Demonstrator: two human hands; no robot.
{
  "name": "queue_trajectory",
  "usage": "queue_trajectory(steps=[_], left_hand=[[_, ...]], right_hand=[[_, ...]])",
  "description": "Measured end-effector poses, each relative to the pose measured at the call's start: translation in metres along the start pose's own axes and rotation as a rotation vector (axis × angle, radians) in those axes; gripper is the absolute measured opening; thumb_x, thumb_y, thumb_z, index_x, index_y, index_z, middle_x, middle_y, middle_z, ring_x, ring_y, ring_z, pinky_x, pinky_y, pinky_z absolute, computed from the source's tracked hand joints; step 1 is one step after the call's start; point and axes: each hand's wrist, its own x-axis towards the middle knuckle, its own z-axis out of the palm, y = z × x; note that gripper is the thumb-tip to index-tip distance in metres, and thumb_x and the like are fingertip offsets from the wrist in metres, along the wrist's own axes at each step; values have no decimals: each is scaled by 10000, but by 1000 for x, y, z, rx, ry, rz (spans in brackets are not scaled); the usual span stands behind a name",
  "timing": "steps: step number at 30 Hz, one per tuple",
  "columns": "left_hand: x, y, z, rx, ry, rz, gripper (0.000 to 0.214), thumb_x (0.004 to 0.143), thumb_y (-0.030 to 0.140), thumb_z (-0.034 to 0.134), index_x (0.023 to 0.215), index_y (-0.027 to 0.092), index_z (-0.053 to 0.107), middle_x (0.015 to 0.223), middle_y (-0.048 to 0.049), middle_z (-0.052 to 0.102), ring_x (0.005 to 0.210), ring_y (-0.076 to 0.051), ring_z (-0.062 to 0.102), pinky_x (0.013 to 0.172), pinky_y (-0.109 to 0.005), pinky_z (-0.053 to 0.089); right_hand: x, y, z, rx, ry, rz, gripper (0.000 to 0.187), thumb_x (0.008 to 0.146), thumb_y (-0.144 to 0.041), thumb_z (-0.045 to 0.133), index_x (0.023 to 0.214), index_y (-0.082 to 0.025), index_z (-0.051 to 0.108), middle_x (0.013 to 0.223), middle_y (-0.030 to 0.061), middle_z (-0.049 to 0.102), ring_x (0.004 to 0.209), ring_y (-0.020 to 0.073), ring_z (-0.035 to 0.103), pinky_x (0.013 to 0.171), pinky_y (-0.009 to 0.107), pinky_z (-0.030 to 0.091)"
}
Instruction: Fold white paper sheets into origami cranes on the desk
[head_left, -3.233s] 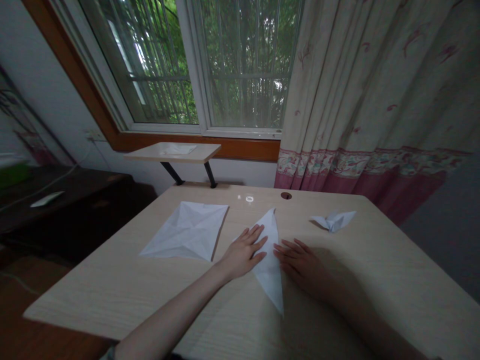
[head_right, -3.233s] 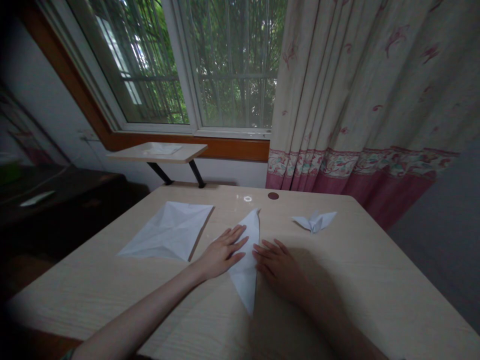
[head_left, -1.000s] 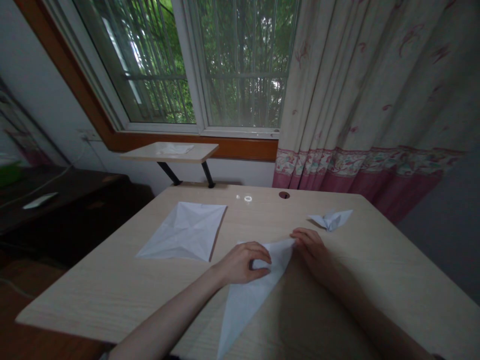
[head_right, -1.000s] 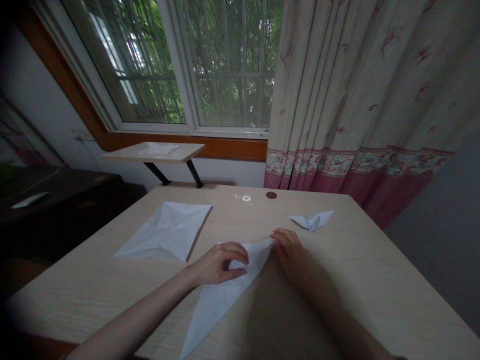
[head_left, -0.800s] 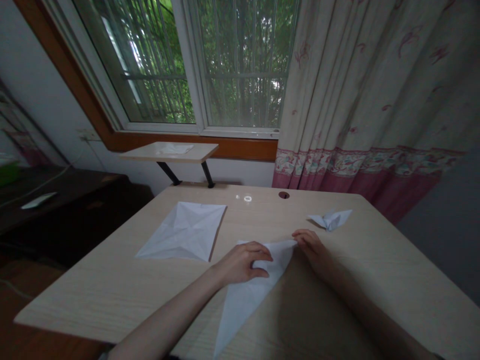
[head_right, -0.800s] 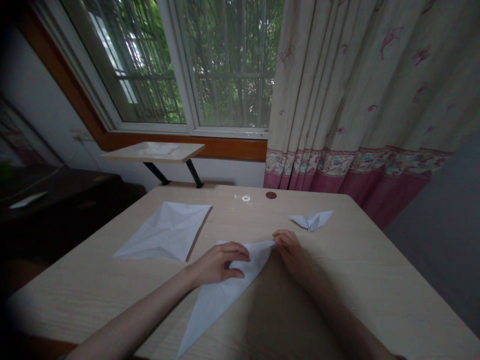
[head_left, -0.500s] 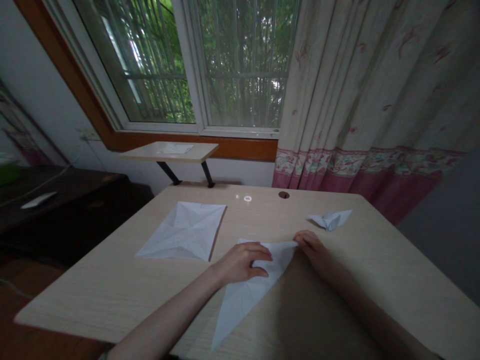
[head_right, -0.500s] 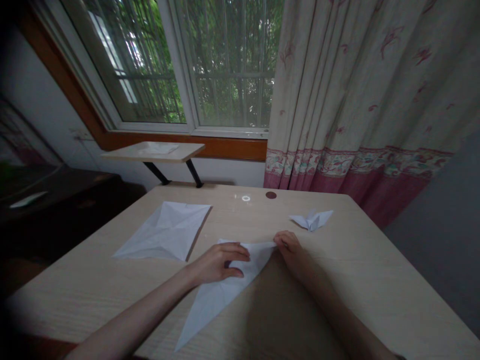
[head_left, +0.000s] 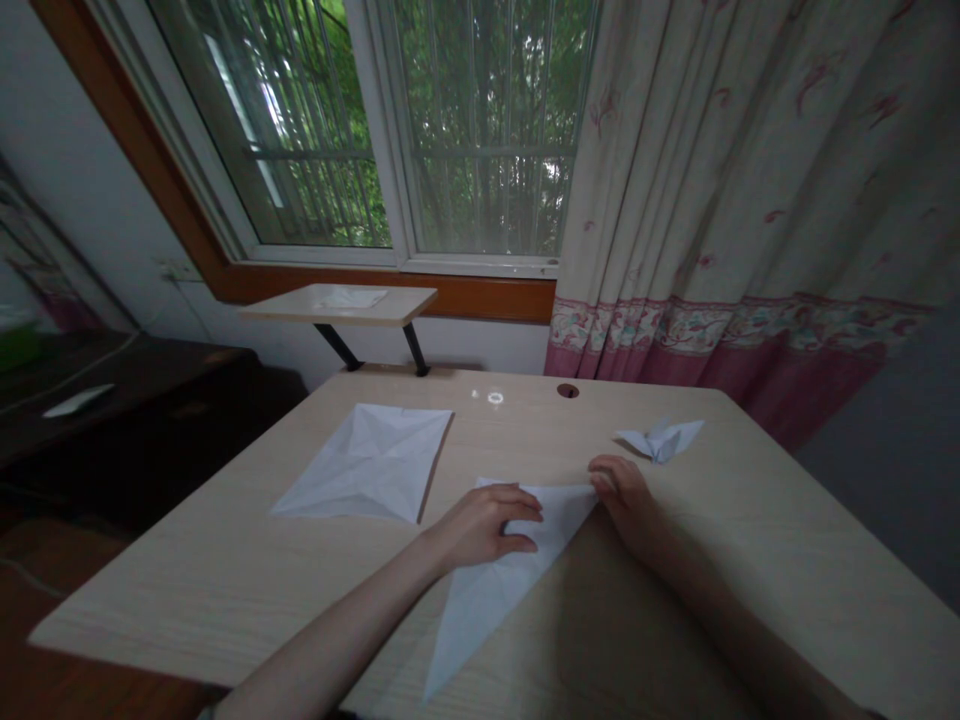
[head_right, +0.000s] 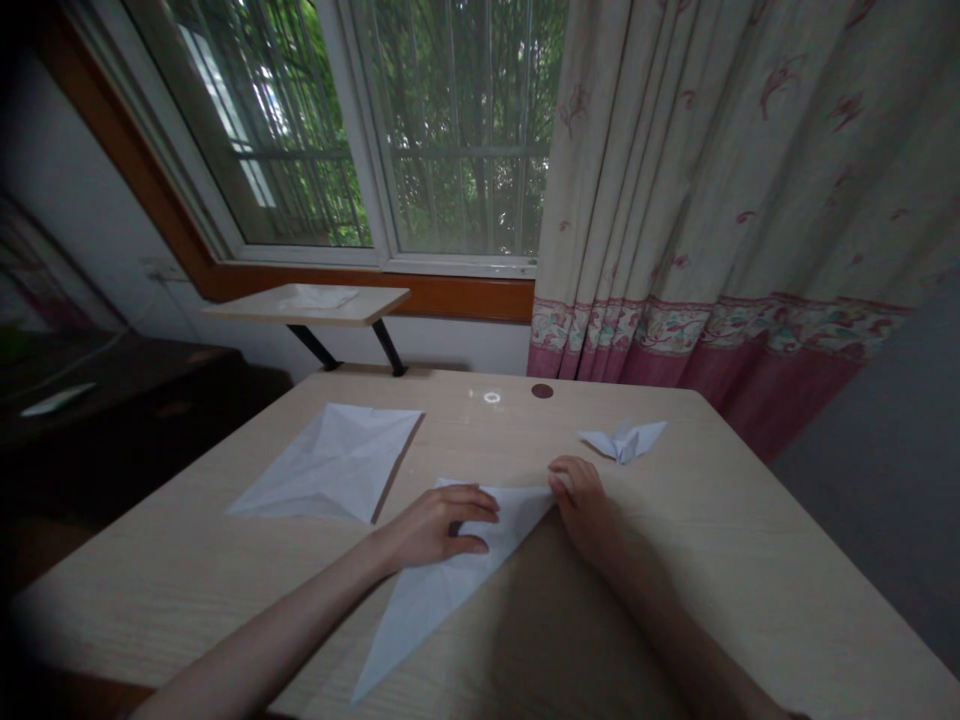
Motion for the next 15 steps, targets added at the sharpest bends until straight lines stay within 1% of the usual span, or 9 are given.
queue_trajectory(steps=[2, 5, 9, 12, 15], left_hand=[[0, -1, 1, 21, 6, -9, 373, 902, 467, 691, 1180, 219, 710, 1242, -66, 705, 1153, -219, 663, 1089, -359, 458], [0, -2, 2, 68, 23, -28, 355, 912, 433, 690, 1192, 215, 706, 1242, -65, 704, 1147, -221, 665, 1062, -350, 485], [0, -4, 3, 142, 61, -66, 302, 945, 394, 653, 1191, 227, 709, 1273, -56, 692, 1156, -219, 662, 1027, -337, 513], [-1, -6, 5, 183, 80, -95, 284, 964, 391, 624, 1193, 245, 708, 1279, -44, 692, 1172, -216, 655, 1032, -339, 513], [-2, -7, 6, 213, 102, -109, 282, 965, 395, 621, 1190, 250, 710, 1282, -38, 691, 1177, -216, 652, 1022, -340, 522]], right_hand=[[-2, -3, -1, -21, -1, -62, 223, 1001, -346, 454, 1078, -214, 617, 1073, 118, 686, 1050, 272, 631, 952, 486, 526], [-4, -7, -2, -39, -58, -163, 236, 996, -270, 456, 1126, -221, 647, 1138, 115, 693, 1101, 266, 631, 967, 498, 534], [-10, -12, -4, -42, -156, -281, 288, 982, -200, 464, 1144, -245, 698, 1209, 97, 701, 1146, 233, 635, 998, 463, 536], [-13, -20, -6, -84, -298, -314, 313, 980, -206, 490, 1203, -254, 705, 1285, 79, 690, 1190, 218, 630, 1043, 439, 516], [-14, -31, -9, -137, -481, -278, 348, 977, -233, 505, 1276, -279, 677, 1406, 49, 618, 1270, 217, 591, 1097, 439, 475]])
